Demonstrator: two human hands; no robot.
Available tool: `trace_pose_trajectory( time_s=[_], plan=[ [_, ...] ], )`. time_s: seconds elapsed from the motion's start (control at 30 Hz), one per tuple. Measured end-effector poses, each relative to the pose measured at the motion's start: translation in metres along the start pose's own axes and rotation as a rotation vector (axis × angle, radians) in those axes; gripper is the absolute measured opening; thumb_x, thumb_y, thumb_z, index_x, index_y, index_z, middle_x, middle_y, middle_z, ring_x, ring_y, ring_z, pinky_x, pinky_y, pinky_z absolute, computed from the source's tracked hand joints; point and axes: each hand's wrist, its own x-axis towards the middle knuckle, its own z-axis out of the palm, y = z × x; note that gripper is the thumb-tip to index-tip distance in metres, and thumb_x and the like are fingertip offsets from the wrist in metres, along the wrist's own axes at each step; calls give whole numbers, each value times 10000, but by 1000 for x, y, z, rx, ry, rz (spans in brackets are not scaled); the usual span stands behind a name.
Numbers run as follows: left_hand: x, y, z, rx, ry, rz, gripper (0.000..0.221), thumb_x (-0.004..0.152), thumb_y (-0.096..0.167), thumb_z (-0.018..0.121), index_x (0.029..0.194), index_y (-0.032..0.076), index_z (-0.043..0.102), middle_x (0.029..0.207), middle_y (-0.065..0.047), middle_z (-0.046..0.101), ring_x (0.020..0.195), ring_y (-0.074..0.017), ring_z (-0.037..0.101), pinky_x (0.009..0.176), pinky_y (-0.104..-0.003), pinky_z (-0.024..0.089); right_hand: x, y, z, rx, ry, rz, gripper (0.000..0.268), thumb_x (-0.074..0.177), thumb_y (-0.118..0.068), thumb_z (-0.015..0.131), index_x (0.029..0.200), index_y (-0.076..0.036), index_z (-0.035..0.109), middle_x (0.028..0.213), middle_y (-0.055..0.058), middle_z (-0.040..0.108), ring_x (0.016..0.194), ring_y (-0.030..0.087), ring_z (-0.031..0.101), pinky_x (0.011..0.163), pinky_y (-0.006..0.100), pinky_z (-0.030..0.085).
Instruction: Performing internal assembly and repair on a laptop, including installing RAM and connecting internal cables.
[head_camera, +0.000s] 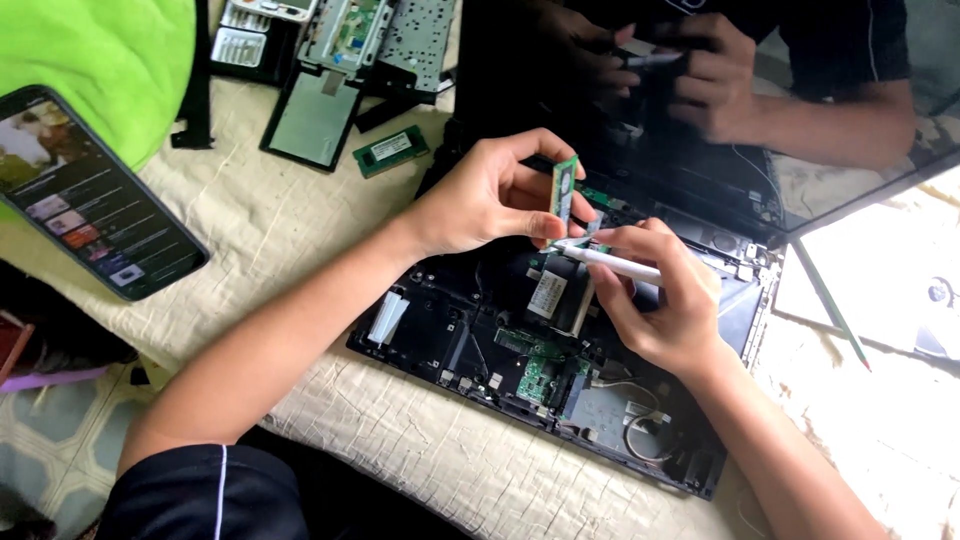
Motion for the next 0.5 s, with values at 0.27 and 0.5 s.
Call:
trace_pose_trajectory(
  time_s=[0.27,0.5],
  plan=[
    [0,0,1,-12,-7,0,503,874,112,837,1277,58,541,1080,-198,763,975,-258,784,745,-286,688,-6,6,0,-49,-30,39,179,974,25,615,1128,-3,701,709,155,727,465,310,660,451,410,541],
    [3,-4,0,-6,-18,20,497,887,137,832,1281,65,539,1090,-187,764,990,-257,781,749,-282,683,-3,4,1,-17,29,-14,219,922,35,687,1136,-4,711,736,130,650,519,267,627,475,352,500]
  ],
)
